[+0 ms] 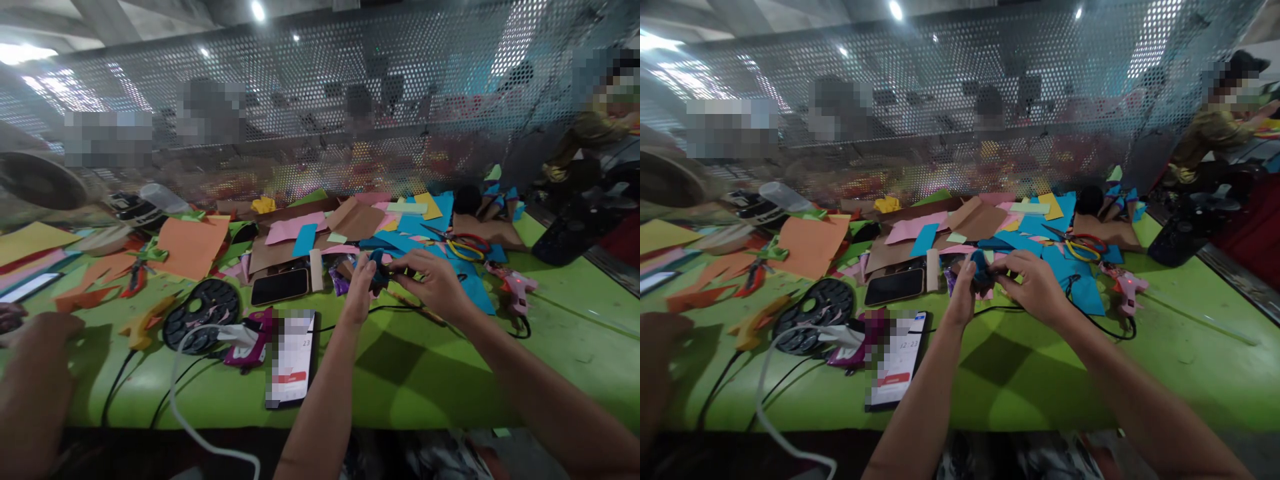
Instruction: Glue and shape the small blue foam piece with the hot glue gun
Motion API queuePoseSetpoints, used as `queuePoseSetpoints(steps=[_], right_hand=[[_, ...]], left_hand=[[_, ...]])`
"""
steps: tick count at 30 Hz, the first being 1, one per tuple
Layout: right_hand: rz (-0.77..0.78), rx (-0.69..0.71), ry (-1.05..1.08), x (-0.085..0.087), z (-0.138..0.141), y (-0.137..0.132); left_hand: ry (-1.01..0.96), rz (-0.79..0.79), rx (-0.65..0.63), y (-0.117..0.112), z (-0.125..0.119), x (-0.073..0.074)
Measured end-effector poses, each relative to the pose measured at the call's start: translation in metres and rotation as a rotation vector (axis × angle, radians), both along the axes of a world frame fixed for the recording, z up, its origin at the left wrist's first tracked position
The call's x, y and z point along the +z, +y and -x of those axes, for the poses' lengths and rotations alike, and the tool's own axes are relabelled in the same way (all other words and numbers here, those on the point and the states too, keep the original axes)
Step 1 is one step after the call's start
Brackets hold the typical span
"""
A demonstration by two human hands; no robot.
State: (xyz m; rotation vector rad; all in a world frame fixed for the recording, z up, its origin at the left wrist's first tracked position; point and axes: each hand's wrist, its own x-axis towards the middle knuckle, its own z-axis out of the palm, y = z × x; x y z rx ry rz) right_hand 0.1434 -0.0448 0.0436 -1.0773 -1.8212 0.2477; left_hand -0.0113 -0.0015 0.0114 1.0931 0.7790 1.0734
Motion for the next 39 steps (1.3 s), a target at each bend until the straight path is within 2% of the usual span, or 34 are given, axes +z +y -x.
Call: queuePoseSetpoints(steps=[3, 7, 10, 15, 18, 24, 28, 33, 36, 39], right_hand=[[0.008, -0.027, 0.019, -0.002, -0.001, 0.001], [0.001, -0.002, 0.012, -0.001, -0.002, 0.000], [-0.050, 0.021, -0.141, 0.003, -0.001, -0.001], [-0.045, -0.064, -0.404, 0.006, 0.003, -0.006], [-0.035, -0.095, -0.487, 0.005, 0.006, -0.008], [-0.003, -0.114, -0.556, 0.001, 0.014, -0.008], [0.014, -0.105, -0.524, 0.001, 0.013, -0.007], [-0.017, 0.016, -0.236, 0.004, 0.004, -0.006], [-0.042, -0.013, -0.126, 0.002, 0.000, -0.005], [-0.049, -0.025, -0.129, -0.003, -0.001, -0.004]], left_hand=[[-0.051, -0.058, 0.012, -0.003, -0.002, -0.001], [-0.067, -0.052, 0.014, -0.005, -0.004, -0.001], [-0.063, -0.041, 0.011, -0.005, -0.004, 0.000], [-0.066, -0.076, 0.006, -0.004, -0.003, -0.001], [-0.079, -0.116, -0.002, -0.002, -0.003, -0.002], [-0.063, -0.154, 0.075, -0.001, -0.004, -0.010], [-0.065, -0.148, 0.104, 0.001, -0.003, -0.014], [-0.081, -0.105, 0.108, -0.002, -0.003, -0.004], [-0.102, -0.130, 0.075, -0.004, -0.003, 0.001], [-0.107, -0.142, 0.068, -0.004, -0.003, 0.000]])
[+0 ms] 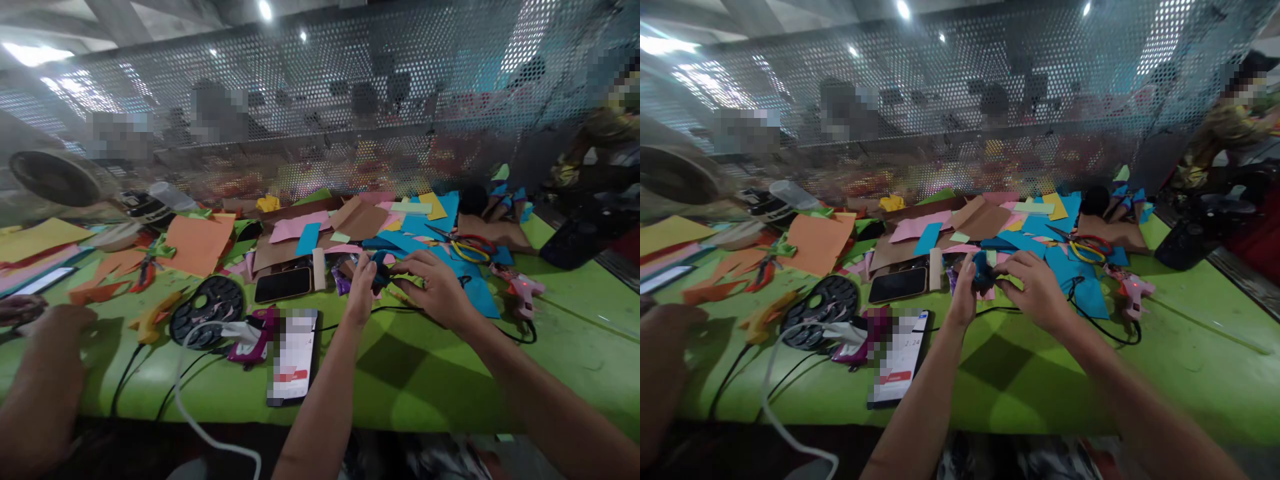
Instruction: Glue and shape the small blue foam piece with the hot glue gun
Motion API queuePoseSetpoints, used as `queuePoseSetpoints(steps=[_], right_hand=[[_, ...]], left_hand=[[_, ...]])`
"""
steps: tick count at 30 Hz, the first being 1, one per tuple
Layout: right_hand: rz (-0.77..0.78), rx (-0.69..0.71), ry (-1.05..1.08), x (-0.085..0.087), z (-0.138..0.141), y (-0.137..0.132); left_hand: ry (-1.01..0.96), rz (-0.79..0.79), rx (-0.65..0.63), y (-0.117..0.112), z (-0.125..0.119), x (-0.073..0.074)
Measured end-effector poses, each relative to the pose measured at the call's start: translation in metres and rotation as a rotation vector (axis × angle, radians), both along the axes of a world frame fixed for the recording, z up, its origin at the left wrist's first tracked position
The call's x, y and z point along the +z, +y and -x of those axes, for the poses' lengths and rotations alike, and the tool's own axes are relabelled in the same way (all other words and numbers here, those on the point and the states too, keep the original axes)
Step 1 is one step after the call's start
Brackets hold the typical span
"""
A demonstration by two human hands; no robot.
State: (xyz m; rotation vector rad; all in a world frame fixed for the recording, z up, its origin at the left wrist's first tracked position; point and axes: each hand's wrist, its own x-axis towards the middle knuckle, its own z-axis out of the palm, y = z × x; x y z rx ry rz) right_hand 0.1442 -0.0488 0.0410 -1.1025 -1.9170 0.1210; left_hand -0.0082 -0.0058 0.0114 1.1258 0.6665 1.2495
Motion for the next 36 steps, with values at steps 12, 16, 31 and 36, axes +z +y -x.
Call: queuePoseSetpoints(steps=[12, 16, 31, 36], right_hand=[[0.001, 0.004, 0.022, 0.002, 0.001, 0.000], [0.001, -0.062, 0.025, 0.000, 0.002, 0.001], [0.027, -0.126, 0.255, -0.004, 0.005, 0.000], [0.032, 0.037, 0.150, -0.001, 0.001, 0.000]], left_hand=[[0.061, -0.057, -0.100, 0.006, 0.003, -0.011], [0.091, -0.082, -0.136, 0.006, 0.004, -0.012], [0.004, -0.088, -0.058, 0.005, -0.001, -0.011], [0.001, -0.036, -0.047, 0.003, -0.001, -0.008]])
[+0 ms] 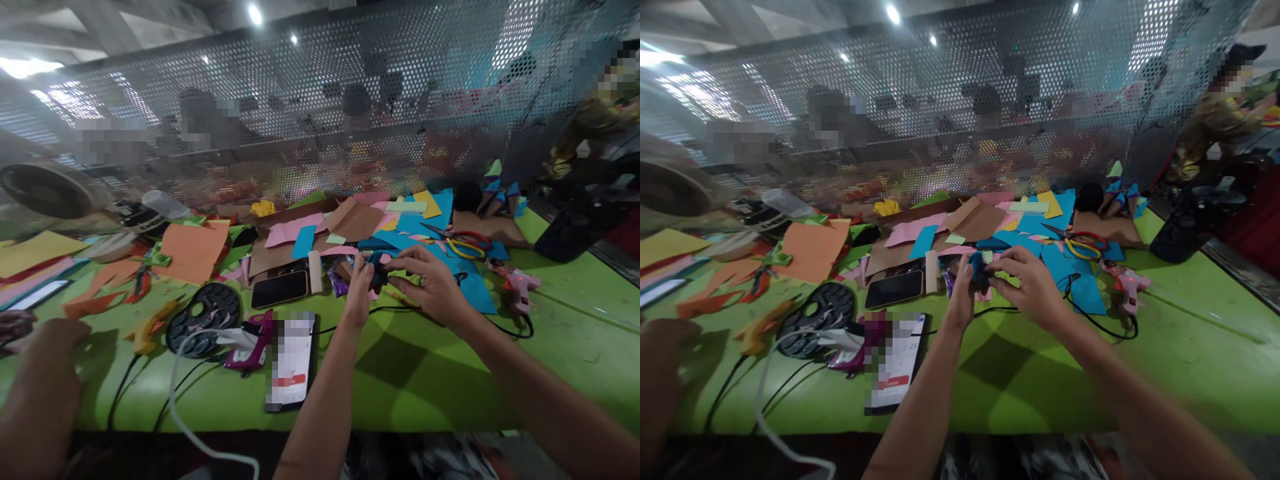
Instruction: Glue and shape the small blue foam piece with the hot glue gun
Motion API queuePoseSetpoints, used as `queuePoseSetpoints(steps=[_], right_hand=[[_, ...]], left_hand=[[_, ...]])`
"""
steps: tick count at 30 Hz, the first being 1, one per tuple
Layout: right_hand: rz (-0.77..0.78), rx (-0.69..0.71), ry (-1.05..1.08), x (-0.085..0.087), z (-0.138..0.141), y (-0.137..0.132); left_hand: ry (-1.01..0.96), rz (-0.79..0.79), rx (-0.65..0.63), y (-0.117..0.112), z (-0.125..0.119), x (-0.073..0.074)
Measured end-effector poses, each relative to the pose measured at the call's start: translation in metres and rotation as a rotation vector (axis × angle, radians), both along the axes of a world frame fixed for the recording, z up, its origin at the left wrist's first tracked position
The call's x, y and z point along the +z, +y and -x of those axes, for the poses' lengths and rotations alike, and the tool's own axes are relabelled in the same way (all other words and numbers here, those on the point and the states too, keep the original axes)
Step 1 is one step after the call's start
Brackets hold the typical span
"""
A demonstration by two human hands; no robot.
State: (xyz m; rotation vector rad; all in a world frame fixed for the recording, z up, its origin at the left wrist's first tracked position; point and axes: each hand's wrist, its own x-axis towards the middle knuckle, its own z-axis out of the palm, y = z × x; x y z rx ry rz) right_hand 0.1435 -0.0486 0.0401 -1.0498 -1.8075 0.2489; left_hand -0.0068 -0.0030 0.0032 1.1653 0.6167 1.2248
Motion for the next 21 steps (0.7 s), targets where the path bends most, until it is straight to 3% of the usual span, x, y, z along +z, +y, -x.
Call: queuePoseSetpoints(steps=[6, 12, 21], right_hand=[[0.061, 0.074, -0.096, -0.0002, -0.0054, 0.0041], [0.095, 0.026, -0.029, -0.0004, -0.0078, 0.0055], [0.095, 0.002, -0.064, -0.0035, -0.0072, 0.0049]], left_hand=[[0.062, 0.024, -0.053, -0.0003, 0.0016, 0.0014], [0.184, 0.119, -0.133, 0.0004, 0.0053, -0.0034], [0.249, 0.073, -0.155, -0.0055, 0.0045, 0.0058]])
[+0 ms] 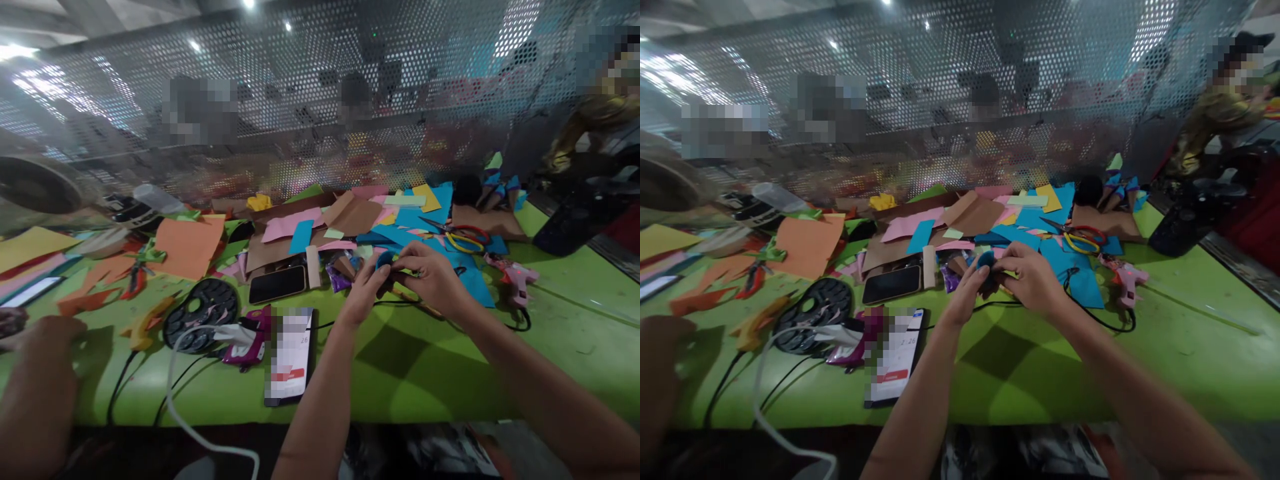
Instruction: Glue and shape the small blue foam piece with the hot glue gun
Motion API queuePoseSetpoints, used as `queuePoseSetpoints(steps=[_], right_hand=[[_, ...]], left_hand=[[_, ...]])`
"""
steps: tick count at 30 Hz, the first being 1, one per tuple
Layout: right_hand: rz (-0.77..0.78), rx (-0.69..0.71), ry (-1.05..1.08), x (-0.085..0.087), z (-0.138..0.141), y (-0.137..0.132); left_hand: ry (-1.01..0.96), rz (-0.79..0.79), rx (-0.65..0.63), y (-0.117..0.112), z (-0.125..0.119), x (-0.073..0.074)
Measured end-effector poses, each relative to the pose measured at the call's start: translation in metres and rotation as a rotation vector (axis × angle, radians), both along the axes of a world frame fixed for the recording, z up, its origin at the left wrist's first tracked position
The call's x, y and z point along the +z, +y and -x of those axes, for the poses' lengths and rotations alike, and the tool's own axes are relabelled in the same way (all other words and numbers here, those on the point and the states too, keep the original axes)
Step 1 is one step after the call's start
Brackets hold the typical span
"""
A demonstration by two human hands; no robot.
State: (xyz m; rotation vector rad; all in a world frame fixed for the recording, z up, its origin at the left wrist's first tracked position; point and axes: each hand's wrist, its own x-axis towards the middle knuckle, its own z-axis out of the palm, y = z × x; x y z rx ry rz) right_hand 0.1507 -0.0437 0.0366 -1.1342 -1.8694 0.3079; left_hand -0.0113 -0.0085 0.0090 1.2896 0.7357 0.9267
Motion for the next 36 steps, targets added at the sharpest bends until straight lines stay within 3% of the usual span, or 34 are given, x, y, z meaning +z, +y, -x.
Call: queuePoseSetpoints(steps=[7, 13, 26, 36], right_hand=[[-0.056, -0.128, 0.050, 0.0040, 0.0038, -0.0022], [-0.060, -0.010, 0.030, 0.0054, 0.0041, -0.0035], [-0.009, -0.014, -0.011, 0.0050, 0.0033, -0.0027], [-0.005, 0.028, -0.055, 0.0055, 0.0035, -0.0009]], left_hand=[[-0.022, 0.019, 0.080, 0.0012, -0.0023, 0.0009], [-0.038, 0.013, 0.132, 0.0023, -0.0017, 0.0002], [-0.016, 0.016, 0.100, 0.0018, -0.0003, -0.0018], [-0.014, 0.125, 0.100, -0.0009, 0.0002, 0.0028]])
